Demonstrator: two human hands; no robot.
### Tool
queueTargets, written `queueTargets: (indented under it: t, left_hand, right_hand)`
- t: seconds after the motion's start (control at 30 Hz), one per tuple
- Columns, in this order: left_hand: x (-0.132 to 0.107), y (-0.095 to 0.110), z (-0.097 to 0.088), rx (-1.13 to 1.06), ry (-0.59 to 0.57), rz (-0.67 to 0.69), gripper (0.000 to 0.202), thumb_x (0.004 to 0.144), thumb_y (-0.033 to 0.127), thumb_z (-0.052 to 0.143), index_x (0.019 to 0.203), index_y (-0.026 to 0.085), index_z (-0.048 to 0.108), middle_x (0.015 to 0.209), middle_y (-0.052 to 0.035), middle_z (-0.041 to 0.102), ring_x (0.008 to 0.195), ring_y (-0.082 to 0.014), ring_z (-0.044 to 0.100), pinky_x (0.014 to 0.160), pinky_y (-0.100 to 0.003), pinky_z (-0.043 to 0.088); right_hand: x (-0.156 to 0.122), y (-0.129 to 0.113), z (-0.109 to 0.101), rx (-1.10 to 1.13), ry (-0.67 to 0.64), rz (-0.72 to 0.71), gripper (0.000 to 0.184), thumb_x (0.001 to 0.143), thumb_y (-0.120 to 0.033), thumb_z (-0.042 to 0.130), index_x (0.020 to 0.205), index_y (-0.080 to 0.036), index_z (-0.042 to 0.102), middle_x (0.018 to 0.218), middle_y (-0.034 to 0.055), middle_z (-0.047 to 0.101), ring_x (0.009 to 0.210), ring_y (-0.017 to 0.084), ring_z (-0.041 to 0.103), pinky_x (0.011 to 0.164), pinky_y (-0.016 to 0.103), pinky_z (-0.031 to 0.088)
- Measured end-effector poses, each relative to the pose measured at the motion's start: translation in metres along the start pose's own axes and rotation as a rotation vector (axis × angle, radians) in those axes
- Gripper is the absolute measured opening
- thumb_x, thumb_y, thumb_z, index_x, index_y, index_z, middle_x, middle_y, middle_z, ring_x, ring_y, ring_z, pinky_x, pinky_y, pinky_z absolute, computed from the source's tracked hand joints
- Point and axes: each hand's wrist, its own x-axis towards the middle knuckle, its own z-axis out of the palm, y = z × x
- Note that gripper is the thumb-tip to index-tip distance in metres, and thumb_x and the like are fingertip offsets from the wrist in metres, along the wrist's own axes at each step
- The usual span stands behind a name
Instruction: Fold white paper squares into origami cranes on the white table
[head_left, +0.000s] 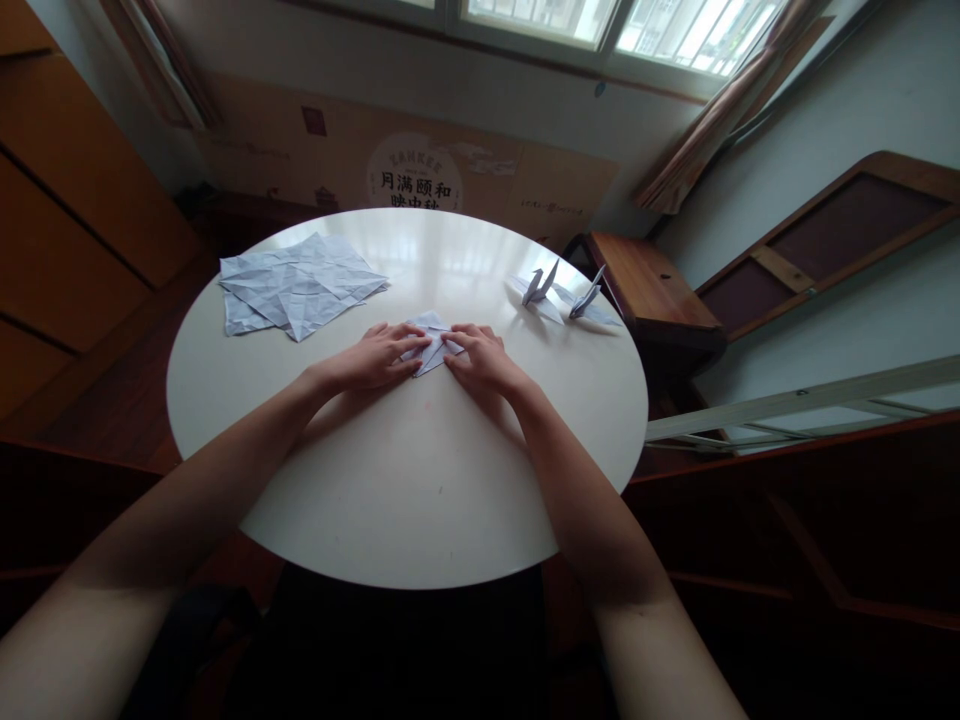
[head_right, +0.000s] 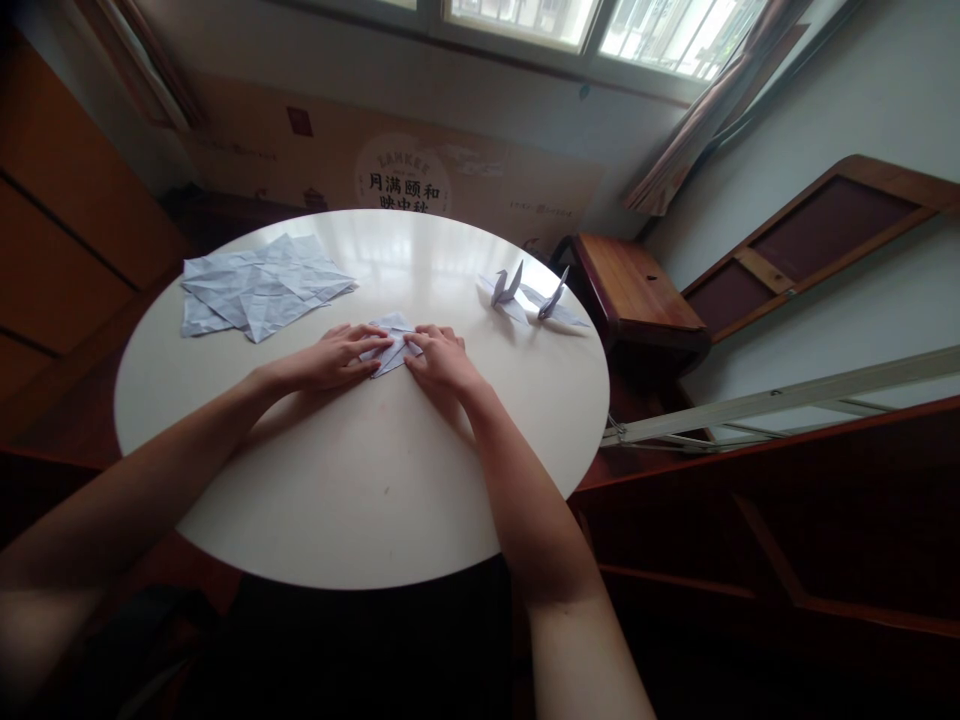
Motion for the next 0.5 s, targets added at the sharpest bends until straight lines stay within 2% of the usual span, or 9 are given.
queueTargets:
  t: [0.5]
  left_hand:
    - [0.0004,-0.0006,0.0003,0.004,0.005,0.009,0.048,0.099,0.043,0.038,0.144,0.029,0.046,0.145,-0.0090,0.045,0.132,-0.0288,0.043,0.115,-0.049,0.020]
  right_hand:
    - [0.0002,0.0015,0.0017,-0.002,0.011,-0.005,0.045,0.091,-0.037,0.054,0.135,-0.025,0.059,0.143,0.0082,0.051,0.132,0.030,0.039,0.111,0.049,0.031]
